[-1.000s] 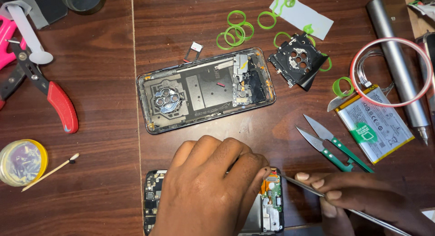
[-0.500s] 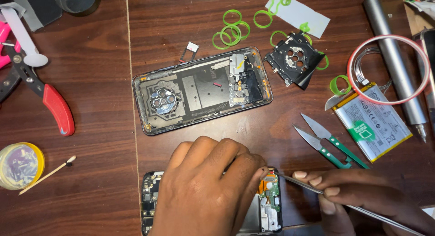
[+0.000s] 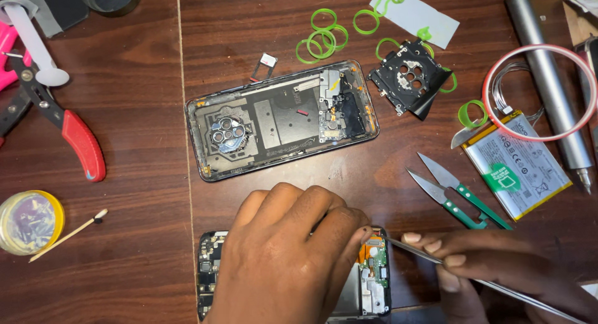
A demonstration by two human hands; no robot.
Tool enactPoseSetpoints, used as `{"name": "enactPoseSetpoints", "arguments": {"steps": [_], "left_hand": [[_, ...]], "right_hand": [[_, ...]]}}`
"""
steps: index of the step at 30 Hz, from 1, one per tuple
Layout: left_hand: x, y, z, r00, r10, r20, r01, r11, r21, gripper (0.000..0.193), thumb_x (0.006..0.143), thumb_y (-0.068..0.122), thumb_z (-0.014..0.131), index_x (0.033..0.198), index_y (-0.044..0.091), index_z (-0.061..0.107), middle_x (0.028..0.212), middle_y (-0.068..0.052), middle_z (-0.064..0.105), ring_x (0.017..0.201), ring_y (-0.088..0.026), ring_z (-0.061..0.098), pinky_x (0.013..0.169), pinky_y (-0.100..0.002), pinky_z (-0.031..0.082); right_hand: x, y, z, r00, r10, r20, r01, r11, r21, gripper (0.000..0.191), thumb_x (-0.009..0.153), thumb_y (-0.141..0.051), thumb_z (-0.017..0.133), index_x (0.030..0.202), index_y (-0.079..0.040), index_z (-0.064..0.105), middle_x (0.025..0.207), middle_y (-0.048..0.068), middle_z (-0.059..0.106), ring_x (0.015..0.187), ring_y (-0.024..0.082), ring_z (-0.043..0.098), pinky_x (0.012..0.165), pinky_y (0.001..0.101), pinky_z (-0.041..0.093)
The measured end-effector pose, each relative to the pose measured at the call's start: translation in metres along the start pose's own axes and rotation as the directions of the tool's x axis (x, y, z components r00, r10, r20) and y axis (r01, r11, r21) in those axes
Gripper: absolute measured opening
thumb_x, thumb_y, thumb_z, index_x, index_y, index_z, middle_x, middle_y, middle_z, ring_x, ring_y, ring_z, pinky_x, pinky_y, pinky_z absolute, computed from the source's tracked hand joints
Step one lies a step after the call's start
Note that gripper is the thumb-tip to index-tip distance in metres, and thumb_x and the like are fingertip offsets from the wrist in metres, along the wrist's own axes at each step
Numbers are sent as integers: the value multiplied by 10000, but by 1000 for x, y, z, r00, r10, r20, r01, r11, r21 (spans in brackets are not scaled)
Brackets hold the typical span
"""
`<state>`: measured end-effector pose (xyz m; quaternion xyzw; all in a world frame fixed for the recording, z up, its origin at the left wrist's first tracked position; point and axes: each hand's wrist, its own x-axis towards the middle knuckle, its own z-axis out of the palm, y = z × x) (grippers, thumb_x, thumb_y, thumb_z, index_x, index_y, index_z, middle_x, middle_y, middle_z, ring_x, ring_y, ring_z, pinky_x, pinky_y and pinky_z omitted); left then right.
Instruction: The person removes adhesive residue from a smartphone frame using a utility knife, then aligns and presses a replacement screen onto the frame. They use tweezers to place a small red component onto the internal circuit board.
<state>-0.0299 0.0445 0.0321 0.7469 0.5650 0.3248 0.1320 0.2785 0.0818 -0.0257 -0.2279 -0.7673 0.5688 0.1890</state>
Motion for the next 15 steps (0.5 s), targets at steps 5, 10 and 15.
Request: {"name": "enactPoseSetpoints", "arguments": {"steps": [5,10,15], "left_hand": [[0,0,-1,999,-32,-4,32,999,-25,89,868,207,784,892,132,742,856,21,660,804,-191,614,718,-371,457],[1,0,-1,999,-20,-31,19,999,-40,86,872,199,778,897,126,740,851,15,656,804,-199,614,721,-372,465],[0,1,0,999,-33,-32,31,999,-44,86,869,197,778,885,123,736,840,12,654,795,-202,612,712,-377,466]], "right_hand": [[-45,39,-9,999,-41,34,43,996,-84,338,1056,-185,503,1359,-59,585,1352,195,662,1289,367,627,1068,490,489],[-29,16,-15,997,20,70,-14,996,-85,340,1023,-123,513,1341,-37,594,1342,226,615,1288,374,653,1032,490,490],[-4,-5,2,996,10,-88,-37,949,-313,340,984,-176,617,1316,-108,606,1287,136,675,1204,270,696,1020,417,542]]}}
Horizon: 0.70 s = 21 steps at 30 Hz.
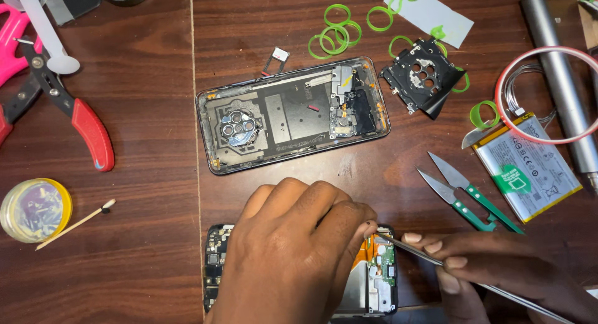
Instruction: The person removes adhesive residue from a smartphone frame using a utility knife, then aligns and presses a replacement screen onto the frame. They use tweezers to place a small red component onto the internal circuit board.
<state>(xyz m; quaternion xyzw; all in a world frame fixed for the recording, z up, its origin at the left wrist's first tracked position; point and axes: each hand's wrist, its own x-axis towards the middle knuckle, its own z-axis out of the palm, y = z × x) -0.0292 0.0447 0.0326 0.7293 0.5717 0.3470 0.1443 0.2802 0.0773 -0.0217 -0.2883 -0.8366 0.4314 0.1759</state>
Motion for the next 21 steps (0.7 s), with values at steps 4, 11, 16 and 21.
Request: {"name": "enactPoseSetpoints", "arguments": {"steps": [4,11,16,21], "left_hand": [[-1,0,1,1000,-17,8,17,1000,-16,77,872,194,775,889,128,739,842,16,655,798,-196,615,719,-373,472],[-1,0,1,1000,-2,5,2,1000,-28,78,888,200,762,922,131,748,859,8,655,814,-210,616,742,-378,479],[-1,0,0,1000,-2,8,2,1000,-25,67,890,189,757,927,134,750,857,6,655,815,-210,615,740,-379,477],[-1,0,0,1000,-5,12,6,1000,-30,68,894,190,762,930,133,752,855,12,658,813,-202,615,737,-374,477]], "right_hand": [[-15,0,15,982,-11,-187,5,1000,-31,278,942,-118,659,1216,-110,615,1199,134,729,1147,265,754,976,403,575],[6,-29,34,894,104,-436,-146,987,-63,220,915,-64,713,1112,-130,641,1079,90,750,1023,217,757,928,376,612],[26,-30,-5,999,-51,-1,50,994,-94,311,882,-126,655,1189,-79,631,1192,150,732,1118,277,719,960,421,555],[0,-18,3,995,7,-98,-9,1000,-21,290,944,-146,626,1229,-94,614,1251,151,716,1170,271,710,1000,414,554]]}}
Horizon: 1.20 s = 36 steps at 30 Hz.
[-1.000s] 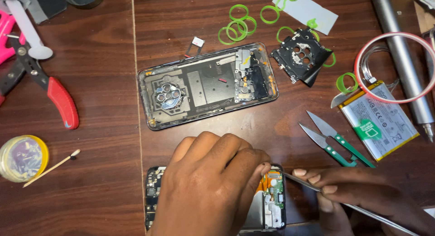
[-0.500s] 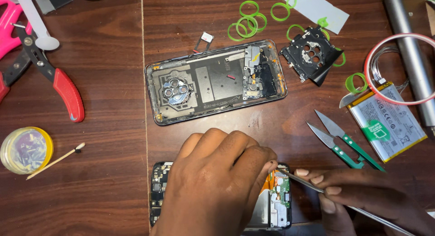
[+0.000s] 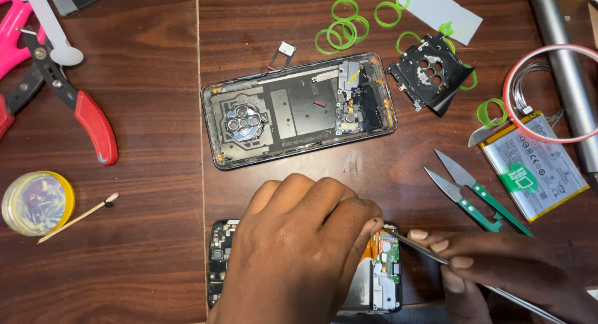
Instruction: The person removes adhesive residue from a smartphone frame using a utility knife, then aligns and presses a replacement screen onto the frame. They use tweezers to place a small red component onto the internal circuit board.
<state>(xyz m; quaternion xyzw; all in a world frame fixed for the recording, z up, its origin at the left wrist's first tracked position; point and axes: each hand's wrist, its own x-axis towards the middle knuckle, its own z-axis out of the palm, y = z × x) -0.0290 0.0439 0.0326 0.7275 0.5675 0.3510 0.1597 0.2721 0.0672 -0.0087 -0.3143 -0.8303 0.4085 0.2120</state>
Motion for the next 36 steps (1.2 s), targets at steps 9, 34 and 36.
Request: {"name": "enactPoseSetpoints", "arguments": {"steps": [9,34,36], "left_hand": [[1,0,0,1000,7,-9,-7,1000,-1,77,881,189,768,919,127,744,866,7,658,825,-208,618,745,-376,480],[-1,-3,2,999,39,-7,-39,999,-1,79,931,182,712,955,114,746,893,-7,667,843,-213,606,770,-379,462],[-1,-3,1,999,36,-2,-36,999,4,87,930,192,716,941,110,744,882,-11,666,840,-219,609,752,-384,454]], "right_hand": [[-4,9,5,999,-35,14,33,991,131,295,939,-104,614,1229,-48,599,1259,193,690,1182,326,713,994,442,557],[20,29,-9,967,-159,199,114,969,219,377,928,-63,641,1298,1,607,1308,216,675,1270,422,677,1052,545,514],[47,-9,7,990,-140,-31,143,976,166,298,929,-19,651,1220,-7,588,1228,194,692,1198,372,718,1033,503,562]]}}
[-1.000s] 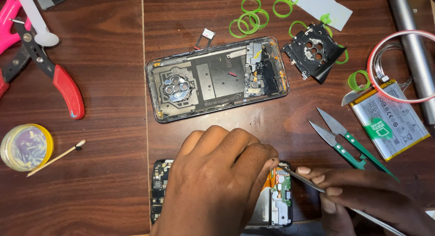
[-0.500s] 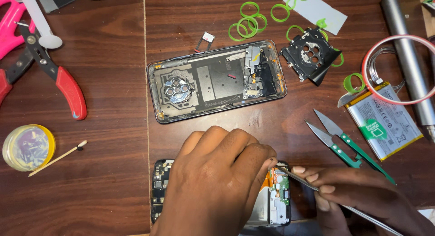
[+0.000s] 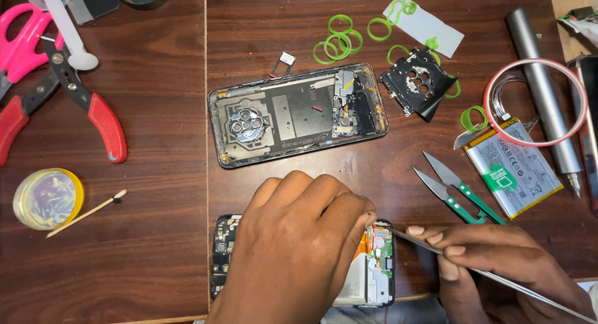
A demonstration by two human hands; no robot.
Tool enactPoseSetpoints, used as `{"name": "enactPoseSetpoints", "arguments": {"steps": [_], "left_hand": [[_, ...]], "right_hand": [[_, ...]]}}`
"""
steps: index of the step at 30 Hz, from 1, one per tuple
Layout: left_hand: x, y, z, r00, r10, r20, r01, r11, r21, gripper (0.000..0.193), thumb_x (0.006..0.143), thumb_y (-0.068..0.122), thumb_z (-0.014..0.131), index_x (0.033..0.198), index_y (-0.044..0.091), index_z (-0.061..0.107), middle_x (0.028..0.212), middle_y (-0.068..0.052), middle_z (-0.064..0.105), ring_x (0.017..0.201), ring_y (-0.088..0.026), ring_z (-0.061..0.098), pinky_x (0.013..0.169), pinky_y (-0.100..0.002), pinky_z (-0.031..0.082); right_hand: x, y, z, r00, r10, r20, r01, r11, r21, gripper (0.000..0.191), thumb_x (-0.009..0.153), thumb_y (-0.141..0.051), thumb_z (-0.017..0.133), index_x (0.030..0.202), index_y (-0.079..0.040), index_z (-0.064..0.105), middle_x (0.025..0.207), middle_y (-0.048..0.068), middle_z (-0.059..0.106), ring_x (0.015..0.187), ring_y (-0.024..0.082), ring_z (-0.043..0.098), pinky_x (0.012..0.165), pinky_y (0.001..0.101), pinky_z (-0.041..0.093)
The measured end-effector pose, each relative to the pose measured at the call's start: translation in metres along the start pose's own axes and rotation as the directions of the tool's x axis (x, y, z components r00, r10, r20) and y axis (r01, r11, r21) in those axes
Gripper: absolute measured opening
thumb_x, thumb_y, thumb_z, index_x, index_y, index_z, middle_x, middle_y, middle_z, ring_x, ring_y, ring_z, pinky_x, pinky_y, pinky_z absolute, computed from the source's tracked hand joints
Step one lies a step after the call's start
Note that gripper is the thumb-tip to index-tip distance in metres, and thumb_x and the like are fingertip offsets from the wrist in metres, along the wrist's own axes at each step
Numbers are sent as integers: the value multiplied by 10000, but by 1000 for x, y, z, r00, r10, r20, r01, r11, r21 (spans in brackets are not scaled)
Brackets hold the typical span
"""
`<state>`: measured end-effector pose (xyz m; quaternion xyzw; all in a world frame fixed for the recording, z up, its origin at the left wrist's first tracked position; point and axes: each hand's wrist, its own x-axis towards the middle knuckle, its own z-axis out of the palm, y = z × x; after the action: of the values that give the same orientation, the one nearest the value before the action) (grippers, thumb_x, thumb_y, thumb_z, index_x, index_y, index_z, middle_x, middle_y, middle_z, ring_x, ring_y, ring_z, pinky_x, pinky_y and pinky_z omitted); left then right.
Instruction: The person removes adhesive residue from a smartphone frame using a utility knife, then aligns and presses a replacement screen onto the frame. They use tweezers to place a small red component onto the internal circuit board.
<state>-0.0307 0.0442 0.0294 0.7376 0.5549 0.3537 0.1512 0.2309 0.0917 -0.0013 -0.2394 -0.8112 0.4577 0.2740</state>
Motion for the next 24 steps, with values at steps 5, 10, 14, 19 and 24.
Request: {"name": "enactPoseSetpoints", "arguments": {"steps": [5,10,14,19,24], "left_hand": [[0,0,0,1000,4,-8,-4,1000,-7,88,939,186,704,938,105,740,880,-23,663,840,-227,605,756,-389,453],[2,0,-1,1000,19,-9,-19,1000,17,101,923,197,711,939,101,740,863,-30,660,834,-242,607,753,-406,450],[2,3,-2,1000,-2,-25,2,1000,5,98,919,198,712,936,103,734,878,-23,671,852,-242,616,783,-405,465],[1,2,-2,999,-37,-5,37,999,18,89,925,189,710,931,103,733,876,-30,675,851,-241,632,775,-413,491],[2,4,-8,999,-31,11,30,999,41,102,937,176,706,961,77,709,885,-56,668,848,-246,643,760,-424,510]], "right_hand": [[-11,-19,36,867,27,-497,-88,991,-100,155,957,10,639,1066,-66,559,1035,94,685,1050,211,778,990,375,609],[-34,-4,42,840,56,-539,-184,965,-187,160,909,17,667,1017,-47,569,1000,151,701,1011,238,761,973,399,643],[-8,-29,36,825,66,-561,-152,983,-107,146,949,-27,662,1068,-66,586,1033,127,701,1037,220,769,970,362,643],[3,-34,10,803,-39,-595,-355,770,-530,259,859,-16,756,1053,-23,585,999,178,712,915,250,713,832,329,573],[-20,-14,34,841,-109,-531,-259,780,-570,235,801,-31,811,969,-80,655,921,90,728,942,244,751,882,357,590]]}}
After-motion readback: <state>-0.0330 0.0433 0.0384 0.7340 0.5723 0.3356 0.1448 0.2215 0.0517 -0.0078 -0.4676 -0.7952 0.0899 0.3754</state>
